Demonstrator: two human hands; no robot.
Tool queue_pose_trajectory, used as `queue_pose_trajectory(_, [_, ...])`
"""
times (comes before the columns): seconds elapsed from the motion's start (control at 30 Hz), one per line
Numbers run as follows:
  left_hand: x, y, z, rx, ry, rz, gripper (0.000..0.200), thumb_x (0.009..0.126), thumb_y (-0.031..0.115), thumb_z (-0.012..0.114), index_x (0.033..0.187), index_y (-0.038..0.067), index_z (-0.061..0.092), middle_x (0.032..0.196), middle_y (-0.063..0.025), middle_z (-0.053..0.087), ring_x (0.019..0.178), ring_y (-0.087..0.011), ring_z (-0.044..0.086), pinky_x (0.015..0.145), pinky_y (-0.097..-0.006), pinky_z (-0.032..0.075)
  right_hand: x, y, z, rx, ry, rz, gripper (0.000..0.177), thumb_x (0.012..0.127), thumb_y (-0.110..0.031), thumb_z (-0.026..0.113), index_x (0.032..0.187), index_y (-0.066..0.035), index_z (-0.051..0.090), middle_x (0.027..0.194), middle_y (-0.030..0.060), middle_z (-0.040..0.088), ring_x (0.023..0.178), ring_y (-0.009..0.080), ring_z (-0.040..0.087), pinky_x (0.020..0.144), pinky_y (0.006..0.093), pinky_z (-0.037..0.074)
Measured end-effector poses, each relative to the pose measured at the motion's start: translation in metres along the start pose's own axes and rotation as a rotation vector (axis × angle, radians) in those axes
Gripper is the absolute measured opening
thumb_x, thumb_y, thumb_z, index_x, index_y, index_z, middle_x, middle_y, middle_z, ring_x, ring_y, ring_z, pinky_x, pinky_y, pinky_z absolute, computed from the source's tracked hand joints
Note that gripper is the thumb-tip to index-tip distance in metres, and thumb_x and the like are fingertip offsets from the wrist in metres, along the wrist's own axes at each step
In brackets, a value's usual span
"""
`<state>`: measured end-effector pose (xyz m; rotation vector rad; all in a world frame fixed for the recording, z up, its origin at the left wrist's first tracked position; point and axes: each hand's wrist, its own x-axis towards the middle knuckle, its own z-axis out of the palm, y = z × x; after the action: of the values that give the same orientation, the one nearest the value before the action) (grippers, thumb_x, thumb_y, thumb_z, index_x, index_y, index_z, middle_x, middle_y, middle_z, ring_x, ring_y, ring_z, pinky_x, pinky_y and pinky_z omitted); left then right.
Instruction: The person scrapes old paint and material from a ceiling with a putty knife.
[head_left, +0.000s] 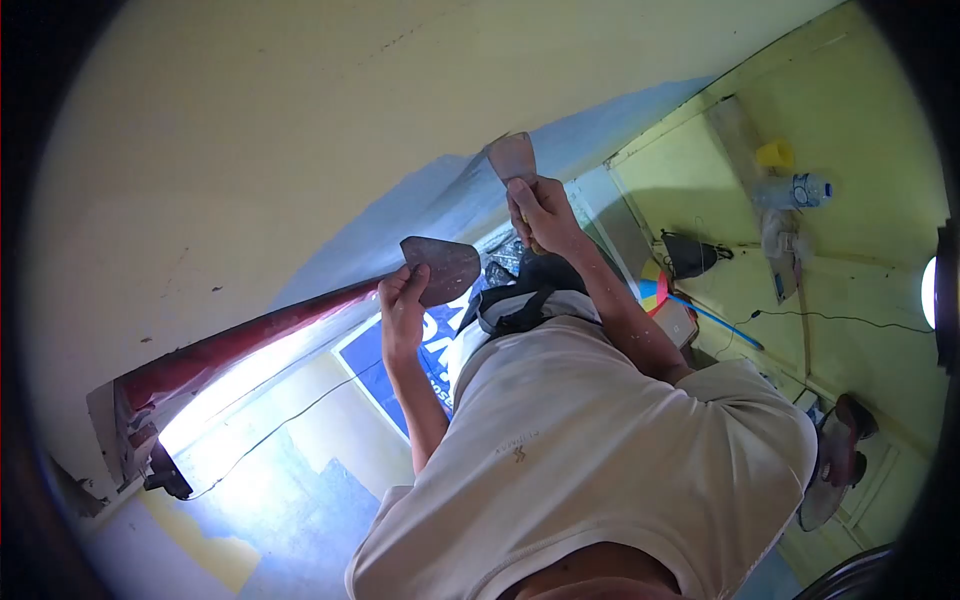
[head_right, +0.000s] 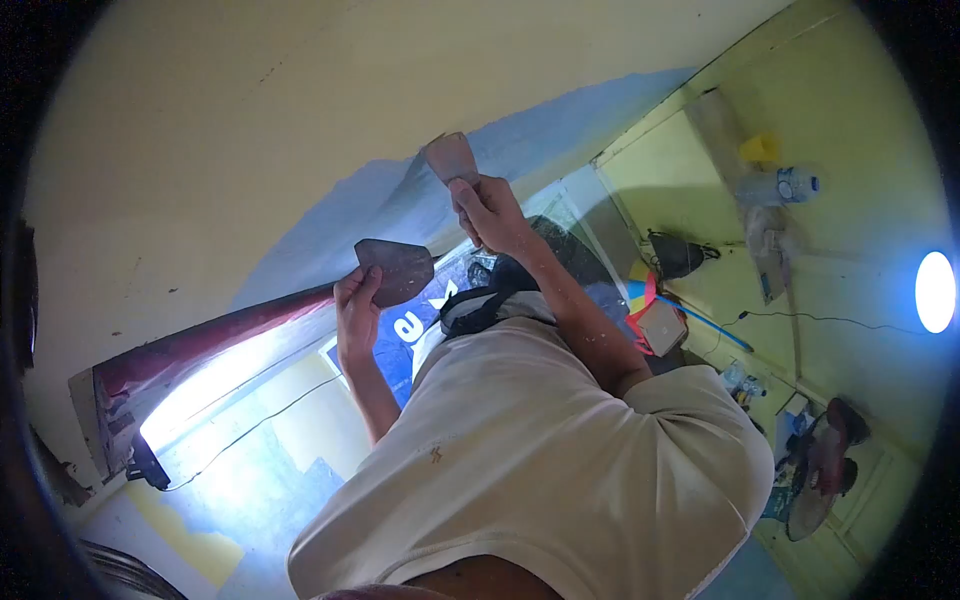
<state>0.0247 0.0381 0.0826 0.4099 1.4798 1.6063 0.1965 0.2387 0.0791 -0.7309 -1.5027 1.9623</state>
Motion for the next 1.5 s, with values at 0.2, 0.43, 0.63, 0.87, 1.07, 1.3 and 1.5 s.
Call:
queue_pose_trajectory(0.2, [0.001,0.008,0.011,-0.015,0.015,0.029,0.013,0.094,0.006,0.059,0.091,-0.002,0.068,0.088,-0.0043,0.068,0.080,-0.0102,0.062,0.075,-0.0265,0.049,-0.002,-0.004,-0.001,0.019,-0.048,-0.083,0.041,0.103,-0.035,0.047,0.077,-0.003,0.051,0.048,-0.0011,0.044,0.035,0.0067,0.041,0.034,0.0246,0.031])
queue_pose_trajectory(0.43, [0.004,0.006,0.004,0.012,-0.037,0.014,0.015,0.095,0.008,0.058,0.094,-0.003,0.068,0.089,-0.0045,0.068,0.081,-0.0098,0.061,0.076,-0.0267,0.048,-0.001,-0.001,0.000,0.019,-0.043,-0.060,0.040,0.103,-0.033,0.047,0.077,-0.003,0.050,0.047,-0.0014,0.044,0.035,0.0064,0.041,0.035,0.0245,0.031])
queue_pose_trajectory(0.63, [0.004,0.008,0.010,-0.007,0.007,-0.008,0.014,0.094,0.008,0.059,0.086,-0.001,0.066,0.086,-0.0022,0.066,0.080,-0.0090,0.060,0.076,-0.0271,0.048,-0.003,-0.001,0.001,0.028,-0.002,-0.054,0.041,0.104,-0.032,0.045,0.076,-0.003,0.050,0.045,-0.0016,0.044,0.034,0.0071,0.042,0.034,0.0246,0.031])
queue_pose_trajectory(0.87, [0.008,0.000,-0.003,0.015,-0.055,-0.010,0.009,0.094,0.005,0.059,0.093,-0.001,0.066,0.091,-0.0032,0.067,0.083,-0.0106,0.060,0.079,-0.0290,0.049,-0.002,0.003,-0.003,-0.039,-0.012,-0.051,0.043,0.104,-0.034,0.045,0.075,-0.002,0.050,0.045,-0.0015,0.043,0.035,0.0072,0.042,0.034,0.0245,0.032])
queue_pose_trajectory(1.07, [0.006,0.007,0.002,-0.053,-0.094,-0.050,0.015,0.093,0.004,0.061,0.106,-0.001,0.067,0.102,-0.0072,0.069,0.095,-0.0147,0.063,0.087,-0.0318,0.050,-0.003,-0.012,0.010,-0.048,-0.001,-0.027,0.053,0.104,-0.038,0.043,0.062,-0.006,0.047,0.046,-0.0001,0.044,0.036,0.0083,0.043,0.036,0.0245,0.036])
queue_pose_trajectory(1.3, [0.007,0.005,0.001,0.059,-0.067,0.009,0.015,0.094,0.007,0.058,0.100,-0.002,0.069,0.095,-0.0044,0.069,0.081,-0.0097,0.062,0.073,-0.0268,0.051,0.000,-0.005,0.012,-0.034,-0.038,-0.068,0.042,0.103,-0.032,0.047,0.074,-0.002,0.050,0.047,-0.0009,0.044,0.035,0.0073,0.041,0.035,0.0251,0.033])
queue_pose_trajectory(1.5, [0.004,0.010,0.001,-0.054,-0.074,-0.062,0.012,0.092,0.002,0.063,0.103,-0.001,0.067,0.104,-0.0074,0.068,0.096,-0.0143,0.064,0.088,-0.0306,0.050,-0.001,-0.002,0.006,-0.026,-0.034,-0.027,0.042,0.104,-0.031,0.047,0.074,-0.002,0.050,0.046,-0.0011,0.044,0.034,0.0072,0.042,0.034,0.0254,0.033])
